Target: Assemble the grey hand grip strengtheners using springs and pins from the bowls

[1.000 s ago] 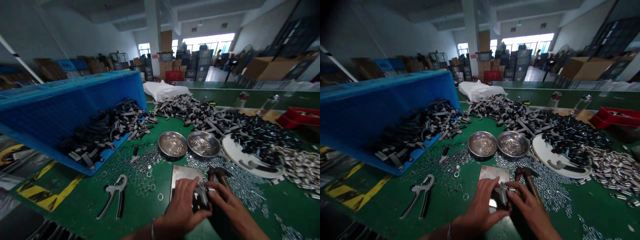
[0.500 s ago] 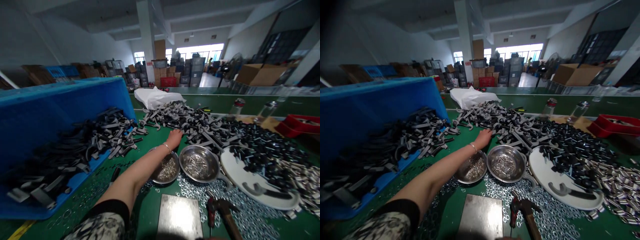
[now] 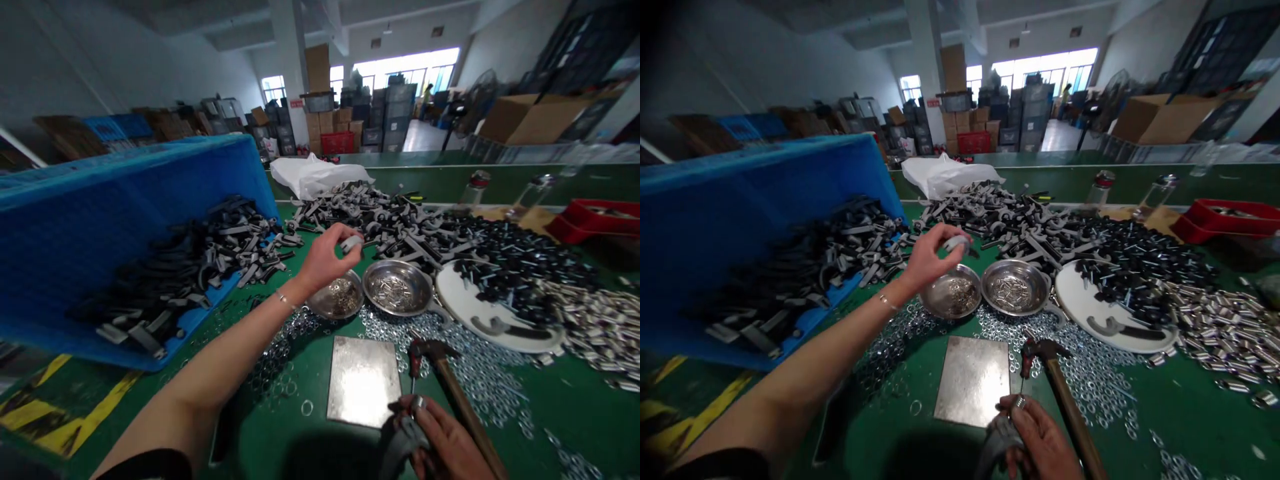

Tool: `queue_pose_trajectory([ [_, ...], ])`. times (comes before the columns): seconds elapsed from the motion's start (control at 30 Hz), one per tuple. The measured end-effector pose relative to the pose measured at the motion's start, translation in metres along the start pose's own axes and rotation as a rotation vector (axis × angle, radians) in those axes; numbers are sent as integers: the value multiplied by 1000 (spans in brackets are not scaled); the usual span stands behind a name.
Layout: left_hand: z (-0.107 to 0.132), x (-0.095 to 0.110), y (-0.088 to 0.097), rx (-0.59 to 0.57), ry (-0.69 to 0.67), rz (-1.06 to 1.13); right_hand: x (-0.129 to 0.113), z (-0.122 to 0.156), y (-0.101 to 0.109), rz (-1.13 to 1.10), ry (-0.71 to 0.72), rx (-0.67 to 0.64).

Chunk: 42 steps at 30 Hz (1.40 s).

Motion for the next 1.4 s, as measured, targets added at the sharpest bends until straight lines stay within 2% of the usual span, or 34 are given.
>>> queue_pose_trajectory([
  [0.03,33,15,5,-43,110,158,4,6,-4,-29,-43,-39],
  [0.1,112,40,0,-150,385,525,10,18,-9,-46,-92,-87],
  [0.17,201,64,-20,-319,658,849,11,29,-9,-8,-91,-69],
  [0.23,281,83,-41,-475,876,1053,10,38,-7,96,-56,-12],
  [0.27,312,91,-50,-559,973,1175,10,42,-7,169,-43,9],
  [0.33,350,100,-58,-653,1051,1355,11,47,-10,319,-10,9],
  [0.37,356,100,-60,-647,1053,1414,11,48,-13,389,24,-6],
  [0.43,351,91,-60,-533,1022,1412,10,49,-23,525,142,-34],
  [0.53,328,72,-59,-298,1004,1166,6,50,-38,743,323,-23],
  [0.6,316,71,-60,-216,991,995,0,52,-45,846,385,11],
  [0.67,309,77,-61,-184,982,898,-6,53,-51,890,420,24],
  [0.8,309,89,-62,-177,978,804,-13,56,-58,919,433,11],
  [1.03,306,94,-68,-237,935,642,-13,55,-60,935,472,3],
  [1.27,305,99,-61,-299,799,422,-14,59,-61,889,517,-12],
  [1.4,306,96,-49,-403,638,162,-17,65,-63,877,469,-124],
])
Point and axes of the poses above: each hand's wrist, its own z-axis away from the middle knuckle, its own y-axis out of the back of the hand, x = y × z, the point moved 4 cm from there along -z, towards the middle knuckle, and after that the axes turned 3 degrees about z, right-handed, at the moved point
